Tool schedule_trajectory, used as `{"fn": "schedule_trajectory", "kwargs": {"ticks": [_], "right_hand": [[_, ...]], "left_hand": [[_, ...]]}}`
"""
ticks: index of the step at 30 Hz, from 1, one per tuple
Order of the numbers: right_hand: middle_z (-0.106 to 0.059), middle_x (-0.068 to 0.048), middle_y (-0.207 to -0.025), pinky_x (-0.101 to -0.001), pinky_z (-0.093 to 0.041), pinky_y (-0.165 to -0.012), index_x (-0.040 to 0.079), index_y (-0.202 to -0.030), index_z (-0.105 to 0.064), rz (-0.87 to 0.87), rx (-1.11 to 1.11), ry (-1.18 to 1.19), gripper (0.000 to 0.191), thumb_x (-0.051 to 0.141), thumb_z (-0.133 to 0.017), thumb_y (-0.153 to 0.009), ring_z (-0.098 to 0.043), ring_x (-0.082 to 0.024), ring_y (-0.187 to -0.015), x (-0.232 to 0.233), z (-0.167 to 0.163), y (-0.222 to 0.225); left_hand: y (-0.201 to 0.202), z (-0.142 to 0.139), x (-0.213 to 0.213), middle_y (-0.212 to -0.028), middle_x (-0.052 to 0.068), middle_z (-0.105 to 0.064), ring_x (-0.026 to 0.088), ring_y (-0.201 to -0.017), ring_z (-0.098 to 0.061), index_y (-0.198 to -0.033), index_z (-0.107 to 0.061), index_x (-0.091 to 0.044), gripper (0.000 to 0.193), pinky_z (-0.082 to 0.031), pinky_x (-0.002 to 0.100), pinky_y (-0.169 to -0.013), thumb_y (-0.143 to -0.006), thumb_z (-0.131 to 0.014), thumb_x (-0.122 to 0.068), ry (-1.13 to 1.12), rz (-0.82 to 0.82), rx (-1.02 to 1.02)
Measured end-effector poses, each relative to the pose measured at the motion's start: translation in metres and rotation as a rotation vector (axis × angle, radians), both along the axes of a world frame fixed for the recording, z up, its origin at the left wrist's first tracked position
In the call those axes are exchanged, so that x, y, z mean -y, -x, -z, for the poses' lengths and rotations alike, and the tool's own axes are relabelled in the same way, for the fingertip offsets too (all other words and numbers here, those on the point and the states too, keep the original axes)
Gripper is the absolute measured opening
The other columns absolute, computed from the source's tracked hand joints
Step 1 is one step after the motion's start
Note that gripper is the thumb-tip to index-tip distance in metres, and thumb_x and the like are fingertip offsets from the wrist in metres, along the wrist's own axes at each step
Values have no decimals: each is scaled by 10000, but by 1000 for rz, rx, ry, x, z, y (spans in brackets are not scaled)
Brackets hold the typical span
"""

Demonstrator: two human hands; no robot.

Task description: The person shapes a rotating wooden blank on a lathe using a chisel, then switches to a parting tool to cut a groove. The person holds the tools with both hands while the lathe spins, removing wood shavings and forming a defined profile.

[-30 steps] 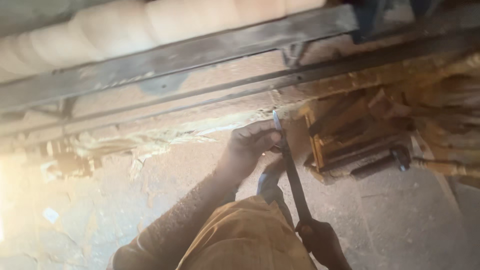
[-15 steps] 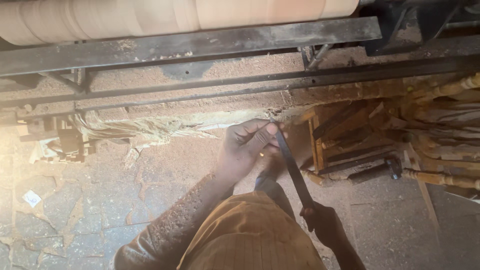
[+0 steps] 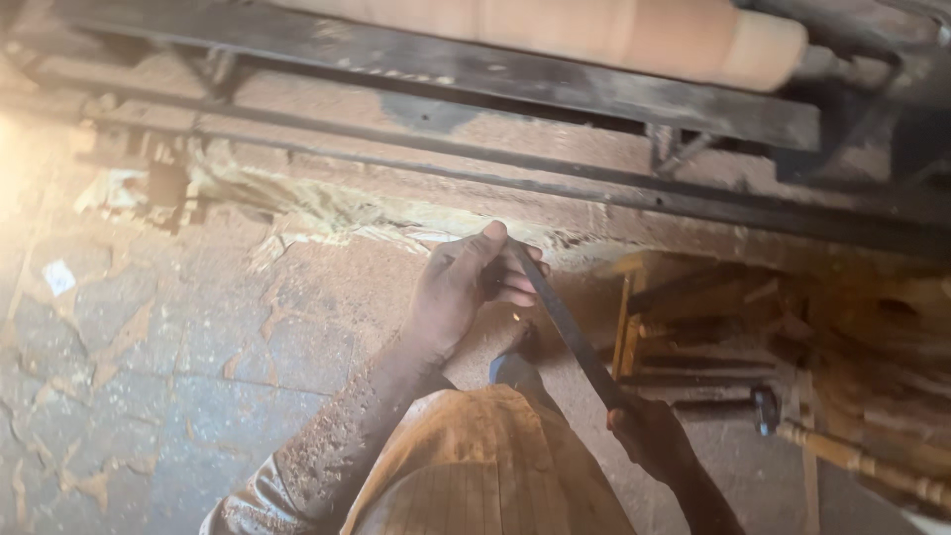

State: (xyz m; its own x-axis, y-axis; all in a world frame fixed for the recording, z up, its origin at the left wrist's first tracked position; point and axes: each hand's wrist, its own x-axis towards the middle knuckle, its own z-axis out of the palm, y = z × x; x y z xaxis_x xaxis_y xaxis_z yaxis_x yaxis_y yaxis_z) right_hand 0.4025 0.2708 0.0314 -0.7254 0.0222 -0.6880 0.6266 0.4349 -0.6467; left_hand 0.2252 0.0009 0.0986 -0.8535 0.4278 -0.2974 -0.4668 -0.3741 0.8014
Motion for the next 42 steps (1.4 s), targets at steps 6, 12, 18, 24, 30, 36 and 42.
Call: {"fn": "schedule_trajectory", "kwargs": {"ticks": [6, 12, 18, 24, 30, 36, 42], "right_hand": [[-514, 0, -493, -315, -385, -377, 48, -764, -648, -37, -5, 154, 266, 265, -600, -910, -462, -116, -384, 67, -6, 38], [-533, -23, -455, -318, -398, -374, 58, -736, -700, -254, -7, 39, 332, 314, -587, -913, -491, -120, -368, 154, -14, 71], [-533, -37, -460, -340, -399, -382, 26, -645, -635, -201, 136, 42, 414, 317, -575, -933, -489, -139, -370, 220, -15, 90], [-517, -32, -464, -337, -404, -379, 47, -641, -603, -114, 120, 134, 385, 292, -592, -939, -476, -141, -366, 244, -13, 127], [-528, -27, -506, -330, -435, -404, 71, -720, -548, -195, -243, -135, 355, 271, -463, -1000, -524, -159, -391, 276, 7, 166], [-559, -54, -649, -335, -441, -472, 34, -951, -586, -61, -324, -171, 281, 274, -468, -1039, -519, -169, -499, 308, 12, 190], [-630, -97, -674, -361, -457, -438, 112, -1466, -467, 506, 217, 82, 580, 351, -610, -957, -535, -173, -463, 355, -24, 186]], "left_hand": [[16, 9, 95, -1062, 220, -714, 290, -944, -746, -1062, -655, 69, 544, -657, 384, -815, -1101, -458, -437, -395, 67, 158], [19, 30, 207, -1073, 222, -702, 290, -992, -731, -1120, -631, 78, 477, -645, 395, -864, -1133, -470, -371, -638, 21, 205], [32, 33, 274, -1072, 228, -709, 284, -961, -724, -1162, -630, 89, 493, -640, 382, -871, -1141, -425, -358, -659, -55, 212], [84, 28, 285, -1086, 221, -729, 265, -970, -723, -1224, -601, 104, 520, -632, 361, -870, -1083, -431, -367, -575, -112, 201], [152, 42, 258, -1301, 103, -707, 210, -1111, -710, -1330, -631, -67, 368, -605, 319, -974, -966, -648, -120, 240, -53, -137], [204, 77, 254, -1490, 1, -599, 188, -1385, -580, -1406, -632, -185, 592, -518, 296, -1156, -856, -623, 34, 1083, 146, -1221], [264, 106, 250, -1543, 14, -519, 214, -1489, -405, -1365, -653, -183, 473, -417, 366, -1204, -904, -744, -131, 1037, 356, -1655]]}}
